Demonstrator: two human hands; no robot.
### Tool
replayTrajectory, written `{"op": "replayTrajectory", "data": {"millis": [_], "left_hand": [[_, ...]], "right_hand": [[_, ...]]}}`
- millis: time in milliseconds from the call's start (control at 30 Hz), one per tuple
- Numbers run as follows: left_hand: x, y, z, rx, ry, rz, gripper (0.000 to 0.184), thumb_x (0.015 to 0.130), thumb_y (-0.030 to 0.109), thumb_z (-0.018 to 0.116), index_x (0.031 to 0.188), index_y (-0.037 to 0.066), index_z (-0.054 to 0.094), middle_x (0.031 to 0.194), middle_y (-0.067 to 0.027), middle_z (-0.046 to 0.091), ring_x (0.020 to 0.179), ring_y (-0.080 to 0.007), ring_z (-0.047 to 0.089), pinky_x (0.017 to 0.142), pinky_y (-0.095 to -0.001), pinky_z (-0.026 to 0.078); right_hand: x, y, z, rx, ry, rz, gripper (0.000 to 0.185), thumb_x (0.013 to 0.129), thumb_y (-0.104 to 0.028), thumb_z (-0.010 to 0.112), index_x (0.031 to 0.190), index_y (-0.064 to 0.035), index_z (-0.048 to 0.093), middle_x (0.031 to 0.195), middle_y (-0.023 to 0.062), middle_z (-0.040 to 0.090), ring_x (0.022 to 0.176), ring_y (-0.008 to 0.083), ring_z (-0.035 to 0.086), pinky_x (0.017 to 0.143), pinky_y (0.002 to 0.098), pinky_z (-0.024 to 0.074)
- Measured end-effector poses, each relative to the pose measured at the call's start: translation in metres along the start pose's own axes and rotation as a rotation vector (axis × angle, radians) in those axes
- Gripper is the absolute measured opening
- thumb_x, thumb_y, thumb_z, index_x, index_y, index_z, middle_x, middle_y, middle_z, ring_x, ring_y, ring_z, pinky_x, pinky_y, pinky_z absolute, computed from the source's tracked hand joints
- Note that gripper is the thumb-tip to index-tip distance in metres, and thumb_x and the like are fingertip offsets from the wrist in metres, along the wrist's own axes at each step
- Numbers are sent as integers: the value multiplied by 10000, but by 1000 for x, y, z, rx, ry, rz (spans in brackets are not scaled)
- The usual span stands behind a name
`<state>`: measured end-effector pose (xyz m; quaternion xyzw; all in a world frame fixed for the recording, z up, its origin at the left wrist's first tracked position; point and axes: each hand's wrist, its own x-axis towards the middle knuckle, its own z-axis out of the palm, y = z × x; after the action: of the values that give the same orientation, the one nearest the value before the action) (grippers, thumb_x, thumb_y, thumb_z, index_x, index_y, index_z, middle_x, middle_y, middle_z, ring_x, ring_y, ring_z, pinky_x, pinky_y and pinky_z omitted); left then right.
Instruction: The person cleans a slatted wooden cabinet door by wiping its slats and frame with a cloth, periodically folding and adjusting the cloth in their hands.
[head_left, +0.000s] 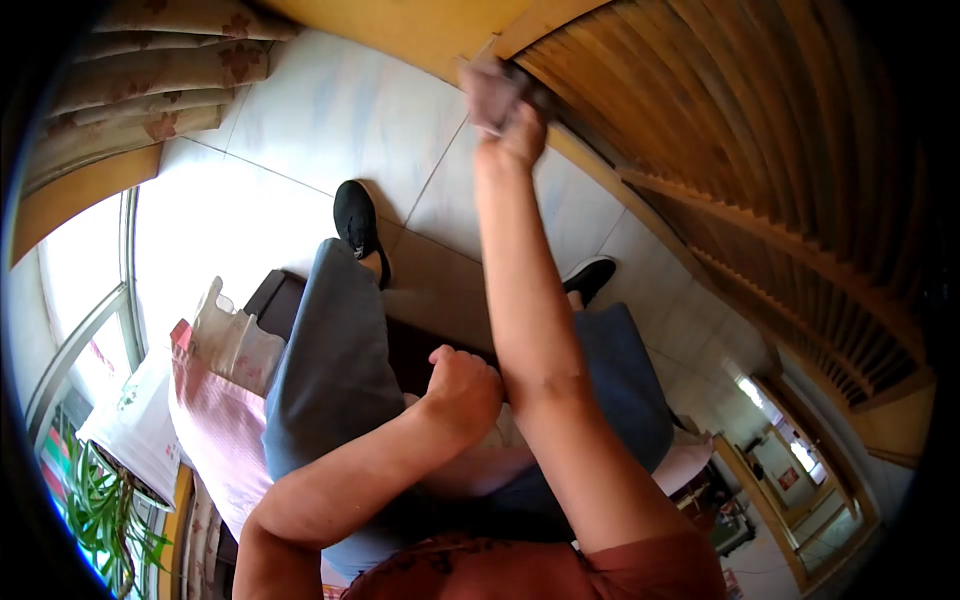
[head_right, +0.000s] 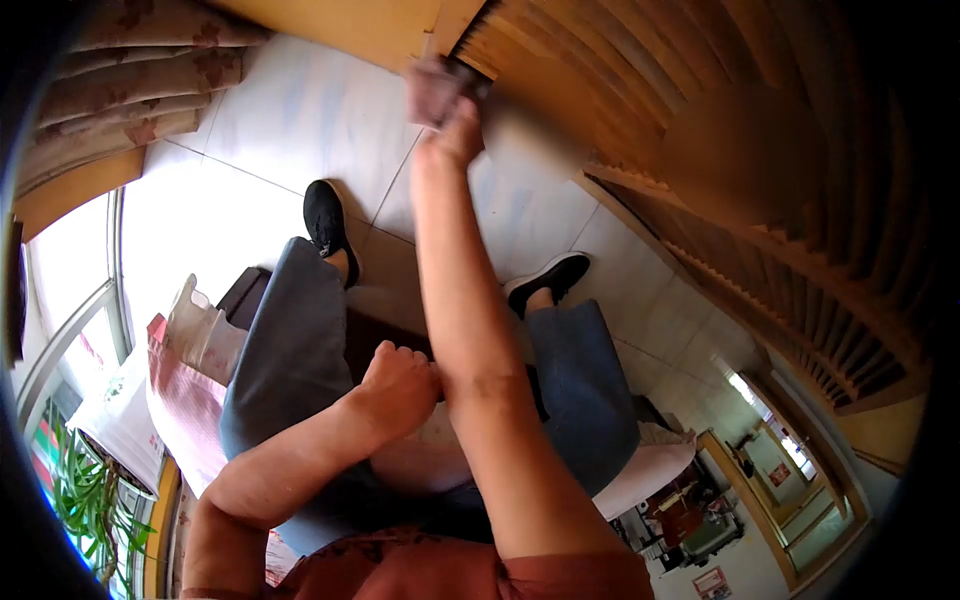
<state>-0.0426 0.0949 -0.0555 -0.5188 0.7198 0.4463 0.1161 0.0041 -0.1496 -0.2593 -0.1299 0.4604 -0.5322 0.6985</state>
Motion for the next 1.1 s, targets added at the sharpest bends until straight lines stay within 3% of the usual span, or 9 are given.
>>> {"op": "replayTrajectory", "data": {"millis": [67,233,367,567,633,700,733,833,1100], "left_hand": [[2,3,5,-17,98,-25,104,791,186,597,834,145,682,814,-15,644,794,-179,621,695,-374,415],[0,10,3,11,109,-18,93,773,193,608,814,130,663,811,-31,640,772,-181,618,696,-372,412],[5,5,-28,-86,-275,14,298,876,232,581,1137,129,681,1135,-68,665,1072,-245,613,903,-504,442],[3,-1,-31,-36,-271,46,305,877,237,587,1152,138,675,1149,-59,657,1069,-248,609,892,-515,442],[1,3,-14,-20,-124,13,220,804,223,624,1004,146,677,990,-41,648,927,-215,607,794,-440,415],[1,1,-9,-9,24,-28,136,732,209,661,856,154,679,831,-23,638,786,-182,604,695,-365,388],[0,2,-7,14,58,-41,125,732,213,661,843,156,671,823,-24,638,778,-181,606,691,-365,390],[-2,10,-2,20,75,-33,122,746,220,651,844,149,668,821,-25,638,778,-184,609,707,-373,399],[5,2,-36,37,-328,-62,320,870,256,587,1146,124,680,1115,-58,660,1069,-251,594,918,-524,419]], "right_hand": [[10,-47,-48,125,-211,52,393,945,-154,276,1190,-14,549,1208,95,619,998,165,647,492,171,506],[70,-85,-92,208,5,28,282,990,-252,433,1069,-26,583,1039,82,653,795,188,643,727,309,584],[43,-36,2,201,425,54,165,949,-146,495,900,-18,586,796,86,670,578,155,608,503,285,533],[6,0,30,177,-450,218,280,652,121,401,532,-121,327,465,24,349,369,135,305,397,276,126],[15,-6,10,269,63,189,240,833,18,453,614,-77,440,720,78,516,574,213,493,570,277,456],[42,-33,-74,655,-600,340,348,847,-81,437,1156,11,566,1124,166,628,1094,307,595,1020,545,468],[25,-61,-63,478,-83,215,395,877,-169,410,1178,14,590,1223,177,614,1172,317,572,1043,520,441],[29,-79,-68,364,137,211,440,902,-259,404,1237,-44,591,1299,127,601,1203,295,572,985,439,489],[15,-8,-6,392,-49,432,407,900,-262,437,1238,-86,578,1247,66,623,1152,216,591,937,405,508]]}}
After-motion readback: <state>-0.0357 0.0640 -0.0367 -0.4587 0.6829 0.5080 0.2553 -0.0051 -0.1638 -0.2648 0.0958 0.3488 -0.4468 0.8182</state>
